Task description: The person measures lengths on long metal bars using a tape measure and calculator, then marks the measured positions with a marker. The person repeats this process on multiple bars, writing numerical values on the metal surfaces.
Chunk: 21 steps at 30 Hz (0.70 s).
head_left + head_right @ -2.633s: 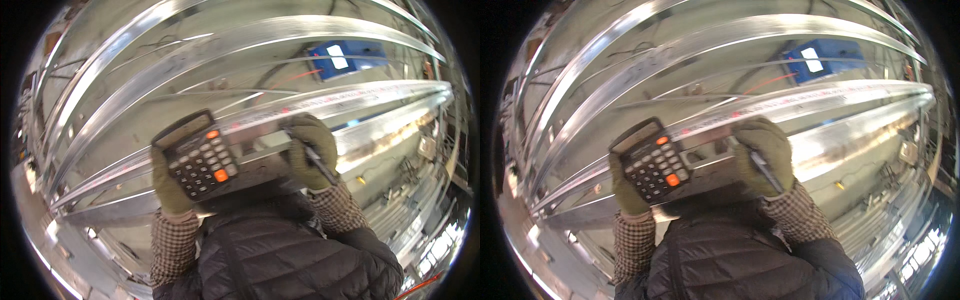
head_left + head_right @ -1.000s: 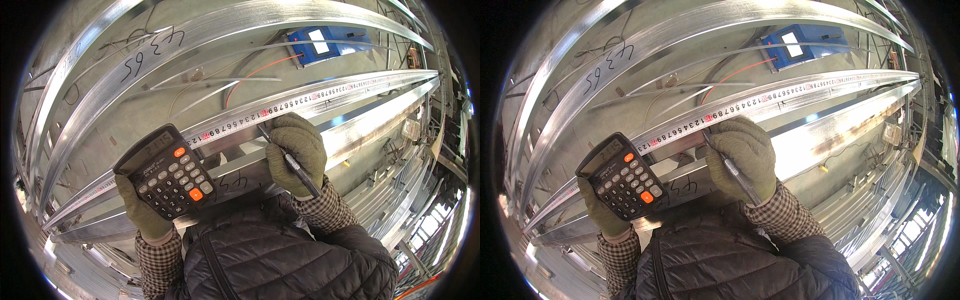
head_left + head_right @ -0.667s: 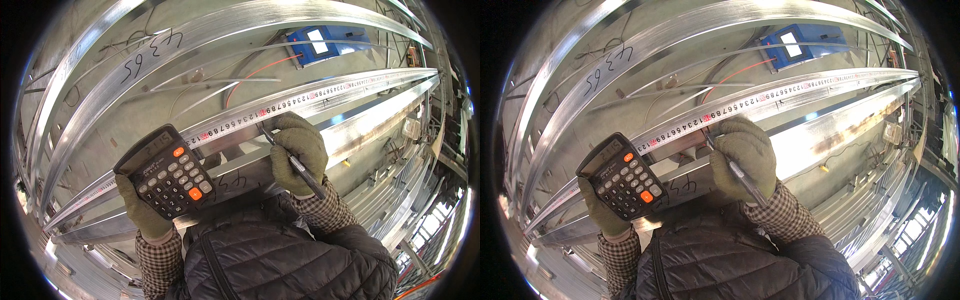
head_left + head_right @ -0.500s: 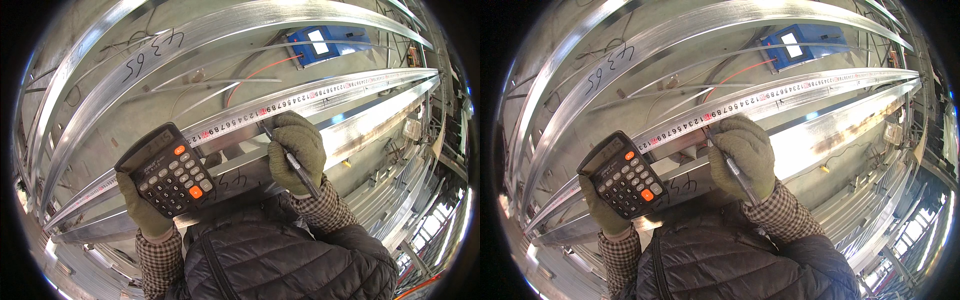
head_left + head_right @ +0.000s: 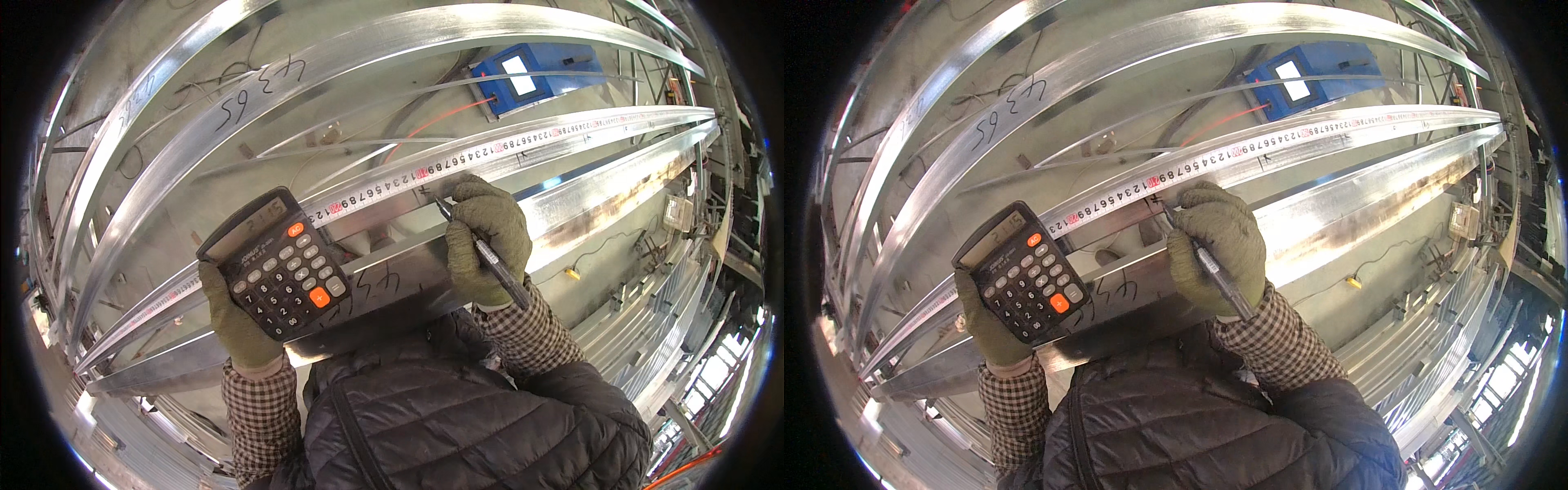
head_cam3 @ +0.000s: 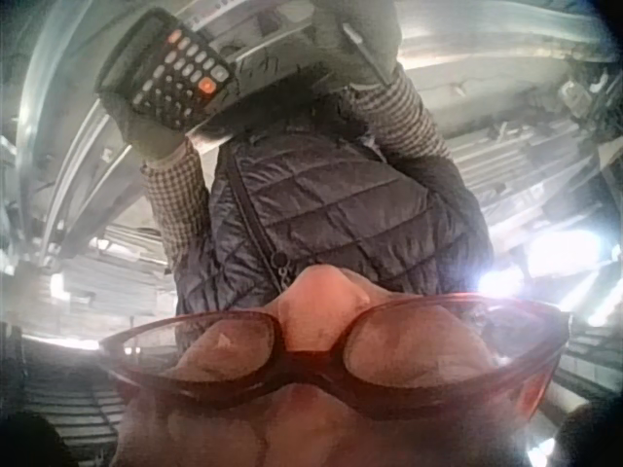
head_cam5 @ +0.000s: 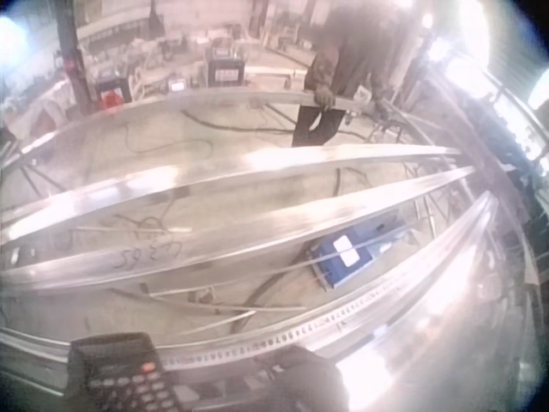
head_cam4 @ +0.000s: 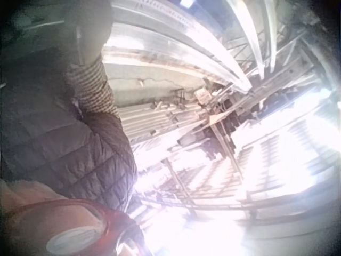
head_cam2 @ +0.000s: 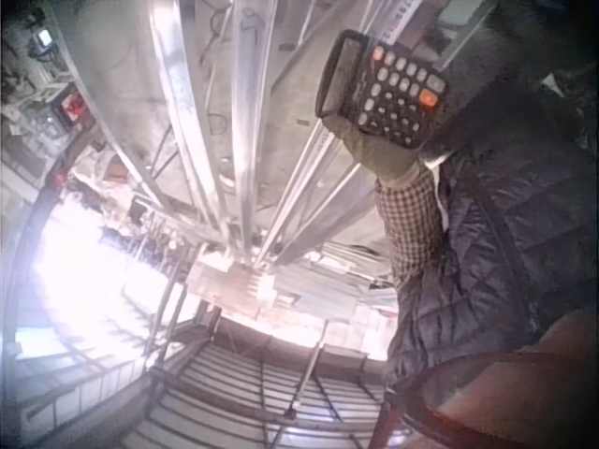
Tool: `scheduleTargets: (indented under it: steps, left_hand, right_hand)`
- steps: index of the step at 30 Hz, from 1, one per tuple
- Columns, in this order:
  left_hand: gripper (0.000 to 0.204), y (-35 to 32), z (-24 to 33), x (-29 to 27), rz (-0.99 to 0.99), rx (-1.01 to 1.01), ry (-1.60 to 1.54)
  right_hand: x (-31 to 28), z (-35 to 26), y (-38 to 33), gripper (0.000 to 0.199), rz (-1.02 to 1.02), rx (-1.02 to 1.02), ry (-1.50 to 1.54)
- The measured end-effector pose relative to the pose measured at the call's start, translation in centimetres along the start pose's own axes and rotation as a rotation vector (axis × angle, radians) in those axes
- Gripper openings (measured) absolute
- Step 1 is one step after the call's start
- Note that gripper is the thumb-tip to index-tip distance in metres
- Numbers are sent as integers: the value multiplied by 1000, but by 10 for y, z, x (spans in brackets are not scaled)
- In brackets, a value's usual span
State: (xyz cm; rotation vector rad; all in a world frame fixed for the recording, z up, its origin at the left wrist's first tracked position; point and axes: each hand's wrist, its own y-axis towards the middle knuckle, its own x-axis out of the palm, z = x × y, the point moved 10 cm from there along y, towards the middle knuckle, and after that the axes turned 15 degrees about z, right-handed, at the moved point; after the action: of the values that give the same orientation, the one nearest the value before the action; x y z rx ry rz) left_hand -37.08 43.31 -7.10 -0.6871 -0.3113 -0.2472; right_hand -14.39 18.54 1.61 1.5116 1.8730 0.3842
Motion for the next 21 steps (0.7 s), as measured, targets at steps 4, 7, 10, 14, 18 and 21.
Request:
scheduleTargets:
  steps: [4,7,10,14,18,21]
  left_hand:
    - [57,-8,3,6,-106,-48,-86]
    - [58,-16,25,-8,-17,86,-9]
    - [64,-24,52,-22,1,81,-99]
    - [70,-33,69,-40,-40,68,-172]
    - [70,-50,65,-48,-251,-92,-400]
    - [73,-63,61,-52,-386,-242,-554]
  right_hand:
    - [-1,-11,2,28,-14,-48,66]
    - [0,-26,-3,32,-39,-70,77]
    - [2,-48,-14,42,-79,-68,66]
    - [20,-73,-32,43,-163,97,226]
    - [50,-131,-56,42,-231,22,281]
    - [75,-174,-81,36,-355,-135,258]
